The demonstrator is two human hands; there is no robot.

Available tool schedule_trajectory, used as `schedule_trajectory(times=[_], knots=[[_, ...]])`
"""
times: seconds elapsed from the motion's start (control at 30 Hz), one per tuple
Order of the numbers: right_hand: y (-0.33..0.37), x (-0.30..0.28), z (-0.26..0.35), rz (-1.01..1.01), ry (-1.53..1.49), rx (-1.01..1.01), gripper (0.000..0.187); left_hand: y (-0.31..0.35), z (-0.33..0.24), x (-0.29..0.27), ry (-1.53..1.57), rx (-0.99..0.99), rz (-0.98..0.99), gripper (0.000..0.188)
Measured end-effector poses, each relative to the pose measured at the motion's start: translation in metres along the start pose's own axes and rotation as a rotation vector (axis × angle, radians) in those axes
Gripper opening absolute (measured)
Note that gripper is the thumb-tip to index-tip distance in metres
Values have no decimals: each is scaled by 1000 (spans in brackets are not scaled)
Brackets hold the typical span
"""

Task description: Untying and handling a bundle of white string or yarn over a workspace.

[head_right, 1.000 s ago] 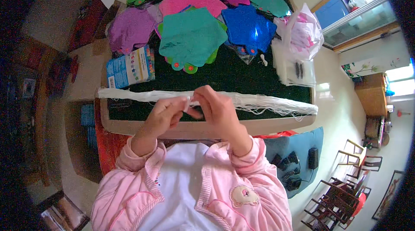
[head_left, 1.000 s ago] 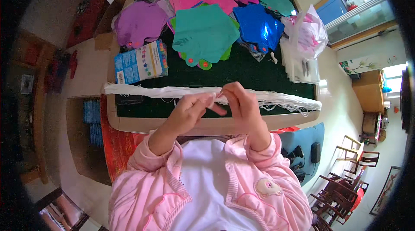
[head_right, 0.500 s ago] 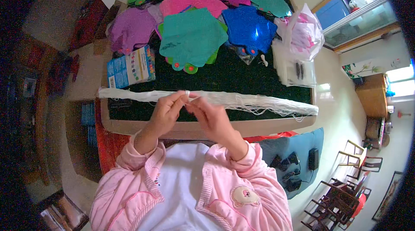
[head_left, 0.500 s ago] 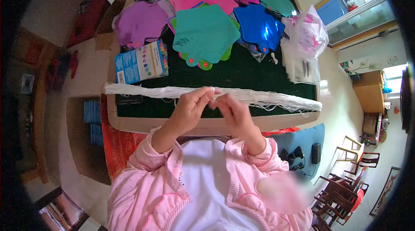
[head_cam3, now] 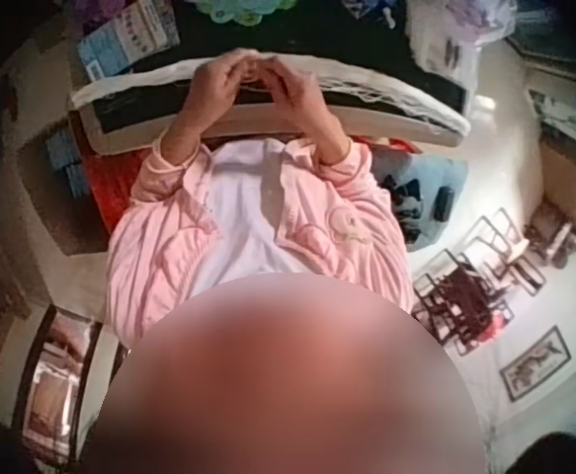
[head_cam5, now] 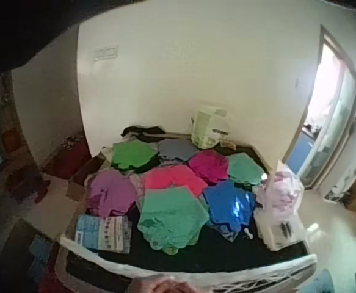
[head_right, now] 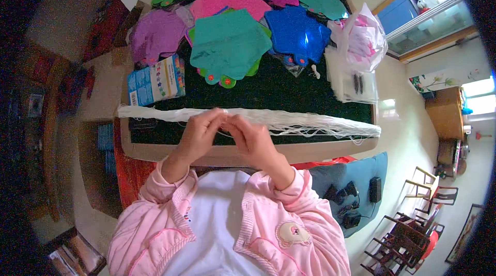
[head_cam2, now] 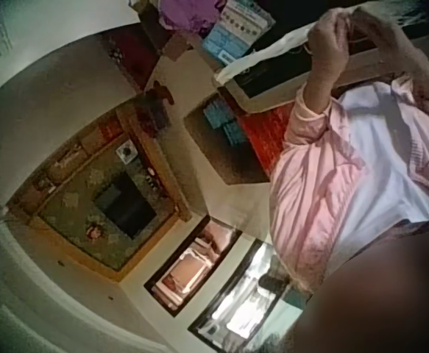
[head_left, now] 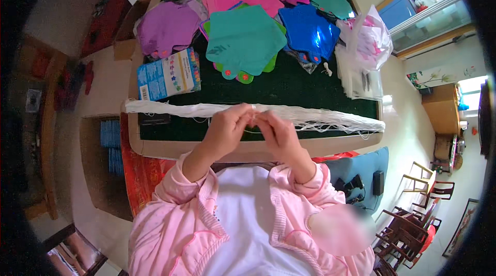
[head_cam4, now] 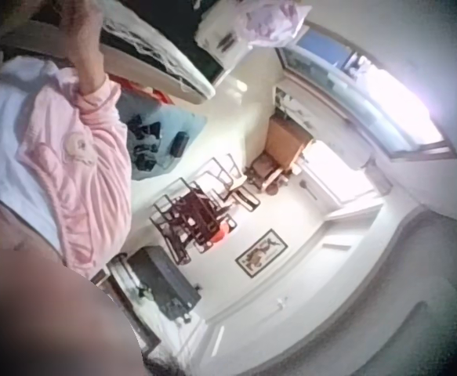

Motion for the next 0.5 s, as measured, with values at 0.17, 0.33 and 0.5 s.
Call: schedule_trajectory(times=[0.17, 0.33, 0.5], knots=[[-8, -3, -69, 29, 16, 240, 17, 11, 3, 12, 291, -454, 365, 30], [-2, -1, -128, -26, 108, 346, 28, 9, -47, -25, 960, -388, 162, 31], [-1, 5, -134, 54, 88, 408, 27, 2, -81, -53, 1114, -230, 84, 34]])
Point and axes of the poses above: each hand's wrist, its own y-axis away from the middle knuckle, its own x-axis out of the palm, z = x × y, the point moved 8 cm from there along -y, towards the middle knuckle, and after that the axes turned 6 degrees about y, right-handed, at the moved point
